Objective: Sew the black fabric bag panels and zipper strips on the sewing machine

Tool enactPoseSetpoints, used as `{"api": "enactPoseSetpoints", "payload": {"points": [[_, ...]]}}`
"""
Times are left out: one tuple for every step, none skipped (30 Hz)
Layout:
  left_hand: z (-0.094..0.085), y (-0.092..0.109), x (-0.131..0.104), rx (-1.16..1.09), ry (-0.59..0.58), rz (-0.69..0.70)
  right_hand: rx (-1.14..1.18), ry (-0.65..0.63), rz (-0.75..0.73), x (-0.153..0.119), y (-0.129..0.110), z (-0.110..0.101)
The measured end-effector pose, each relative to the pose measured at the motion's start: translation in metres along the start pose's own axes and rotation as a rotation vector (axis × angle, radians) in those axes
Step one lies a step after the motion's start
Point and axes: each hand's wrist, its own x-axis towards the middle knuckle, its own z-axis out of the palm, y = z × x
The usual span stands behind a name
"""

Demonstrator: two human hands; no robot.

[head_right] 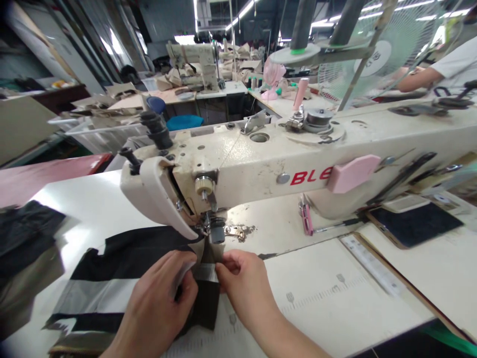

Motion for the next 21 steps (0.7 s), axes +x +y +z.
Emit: {"api": "enactPoseSetpoints", "payload": {"points": [[0.000,0.001,0.000,0.014,0.007,0.008,-0.013,0.012,-0.012,0.000,0.000,0.000],[0.002,0.002,-0.001,0.016,0.000,0.010,-0.026,0.024,-0.024,0.000,-0.001,0.000],[0.004,0.003,-0.002,0.004,-0.016,0.007,-0.036,0.030,-0.032,0.000,-0.002,0.000],[0.007,0.004,-0.003,-0.022,-0.036,0.006,-0.039,0.032,-0.037,0.001,-0.003,0.000],[0.010,0.004,-0.005,-0.055,-0.058,0.005,-0.038,0.032,-0.039,0.002,-0.004,0.000],[0.014,0.005,-0.007,-0.090,-0.079,0.006,-0.033,0.028,-0.039,0.003,-0.005,0.000],[0.018,0.005,-0.009,-0.119,-0.094,0.007,-0.023,0.023,-0.036,0.004,-0.006,0.000],[0.021,0.005,-0.011,-0.140,-0.102,0.007,-0.010,0.018,-0.031,0.005,-0.006,0.000],[0.024,0.004,-0.013,-0.154,-0.110,0.010,0.006,0.012,-0.024,0.005,-0.007,0.000],[0.027,0.004,-0.015,-0.164,-0.120,0.012,0.027,0.005,-0.012,0.005,-0.007,0.000],[0.028,0.003,-0.016,-0.171,-0.129,0.014,0.053,-0.003,0.002,0.004,-0.007,0.000],[0.029,0.002,-0.017,-0.176,-0.135,0.019,0.082,-0.012,0.016,0.004,-0.007,-0.001],[0.030,0.001,-0.018,-0.182,-0.138,0.024,0.112,-0.021,0.030,0.003,-0.007,-0.001],[0.031,0.000,-0.019,-0.191,-0.143,0.030,0.139,-0.029,0.041,0.003,-0.007,-0.001],[0.032,-0.001,-0.020,-0.203,-0.143,0.032,0.163,-0.037,0.049,0.002,-0.008,-0.001],[0.033,-0.002,-0.020,-0.217,-0.139,0.030,0.183,-0.042,0.056,0.002,-0.008,-0.001],[0.034,-0.003,-0.021,-0.231,-0.130,0.027,0.201,-0.047,0.063,0.002,-0.009,-0.001],[0.036,-0.003,-0.021,-0.241,-0.124,0.026,0.216,-0.050,0.070,0.002,-0.010,-0.001],[0.037,-0.003,-0.022,-0.244,-0.125,0.025,0.230,-0.053,0.077,0.001,-0.011,-0.001],[0.037,-0.002,-0.023,-0.241,-0.130,0.027,0.243,-0.054,0.083,0.001,-0.012,-0.001],[0.037,-0.001,-0.023,-0.233,-0.141,0.033,0.255,-0.057,0.089,0.001,-0.014,-0.001]]}}
